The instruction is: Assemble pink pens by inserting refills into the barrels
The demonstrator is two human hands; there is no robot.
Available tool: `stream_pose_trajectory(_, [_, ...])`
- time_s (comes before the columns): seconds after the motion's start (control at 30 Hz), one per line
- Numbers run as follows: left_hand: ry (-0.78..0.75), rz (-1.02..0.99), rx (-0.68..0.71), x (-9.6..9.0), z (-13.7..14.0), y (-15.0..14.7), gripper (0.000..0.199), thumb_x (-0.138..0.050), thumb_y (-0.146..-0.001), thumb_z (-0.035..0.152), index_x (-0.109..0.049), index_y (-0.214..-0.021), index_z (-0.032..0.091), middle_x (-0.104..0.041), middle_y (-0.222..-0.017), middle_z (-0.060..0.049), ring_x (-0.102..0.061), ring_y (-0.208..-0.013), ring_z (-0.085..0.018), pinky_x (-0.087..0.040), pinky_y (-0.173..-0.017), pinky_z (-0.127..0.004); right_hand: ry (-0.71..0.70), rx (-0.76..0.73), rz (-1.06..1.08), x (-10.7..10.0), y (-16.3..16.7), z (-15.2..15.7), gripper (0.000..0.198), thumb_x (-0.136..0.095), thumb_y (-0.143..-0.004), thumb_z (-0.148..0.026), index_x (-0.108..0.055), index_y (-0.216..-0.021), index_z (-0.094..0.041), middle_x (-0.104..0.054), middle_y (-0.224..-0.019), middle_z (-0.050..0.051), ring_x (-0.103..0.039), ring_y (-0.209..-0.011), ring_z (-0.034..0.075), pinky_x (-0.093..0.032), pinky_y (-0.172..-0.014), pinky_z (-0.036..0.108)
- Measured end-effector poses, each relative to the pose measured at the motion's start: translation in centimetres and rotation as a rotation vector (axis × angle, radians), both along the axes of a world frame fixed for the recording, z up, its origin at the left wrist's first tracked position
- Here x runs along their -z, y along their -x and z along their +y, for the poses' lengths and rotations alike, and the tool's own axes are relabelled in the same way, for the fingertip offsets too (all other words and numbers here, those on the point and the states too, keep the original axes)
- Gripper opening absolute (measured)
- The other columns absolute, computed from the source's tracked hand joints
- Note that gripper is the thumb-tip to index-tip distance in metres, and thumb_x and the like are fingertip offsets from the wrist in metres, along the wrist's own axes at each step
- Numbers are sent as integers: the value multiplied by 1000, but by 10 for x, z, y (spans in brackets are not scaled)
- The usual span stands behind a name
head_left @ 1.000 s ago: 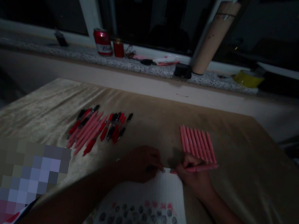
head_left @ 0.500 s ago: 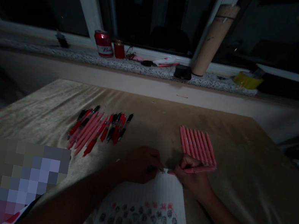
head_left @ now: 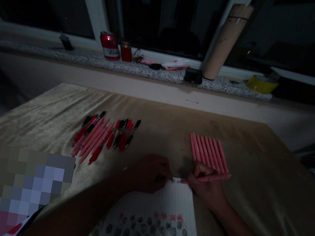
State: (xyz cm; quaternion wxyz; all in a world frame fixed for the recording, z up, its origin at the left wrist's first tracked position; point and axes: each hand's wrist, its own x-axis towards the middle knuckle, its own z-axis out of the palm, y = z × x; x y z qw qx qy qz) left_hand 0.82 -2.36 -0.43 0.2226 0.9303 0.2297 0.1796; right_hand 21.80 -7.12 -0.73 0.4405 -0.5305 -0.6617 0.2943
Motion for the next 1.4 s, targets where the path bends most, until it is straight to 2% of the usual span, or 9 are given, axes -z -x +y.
stream_pose_trajectory(0.2, [3,-2,-2,-1,0,0,23,-54,-75,17,-69,-93,22,-62,-88,-3,-57,-78,-14,-43,-76,-28,29,-8,-23,-4,1,2,27,-56,-73,-26,-38,-53,-20,-40,-48,-5,-37,-44,8,-27,-42,20])
stream_pose_trajectory(0.33, [-7,-1,2,-2,0,-1,22,-54,-75,19,-69,-92,21,-62,-88,-3,-57,-79,-14,-42,-77,-29,44,-43,-6,1,1,1,32,-57,-73,-27,-34,-52,-21,-38,-47,-6,-36,-43,8,-27,-42,20])
stream_pose_trajectory(0.5, [-3,7,-5,-2,0,-1,22,-55,-74,18,-69,-91,21,-62,-88,-4,-57,-79,-14,-42,-76,-28,46,-6,-12,5,-1,1,29,-56,-74,-25,-36,-54,-21,-38,-49,-6,-37,-44,8,-27,-42,19])
stream_pose_trajectory(0.63, [2,17,-6,-2,-1,0,22,-55,-76,19,-68,-93,22,-62,-90,-3,-57,-81,-14,-42,-78,-28,35,-35,-7,2,-1,0,31,-58,-71,-23,-33,-52,-21,-38,-48,-6,-36,-43,7,-27,-41,19])
stream_pose_trajectory(0.8, [7,22,-24,-4,-1,0,21,-54,-76,19,-68,-91,22,-62,-90,-3,-57,-82,-14,-42,-79,-29,9,12,-38,0,1,1,29,-55,-73,-25,-35,-52,-21,-37,-47,-6,-35,-43,8,-25,-41,20])
stream_pose_trajectory(0.97, [3,6,-3,-3,-1,0,22,-54,-75,17,-68,-92,22,-61,-88,-3,-57,-79,-14,-43,-76,-28,10,-24,-2,-2,1,1,31,-56,-71,-24,-32,-52,-21,-36,-46,-7,-35,-42,7,-26,-40,19])
stream_pose_trajectory(1.4, [0,15,-5,-3,-1,0,20,-56,-75,20,-67,-92,21,-61,-91,-3,-57,-82,-14,-43,-78,-29,8,6,8,-2,-1,2,28,-55,-70,-21,-34,-52,-21,-37,-48,-6,-35,-45,8,-26,-42,20])
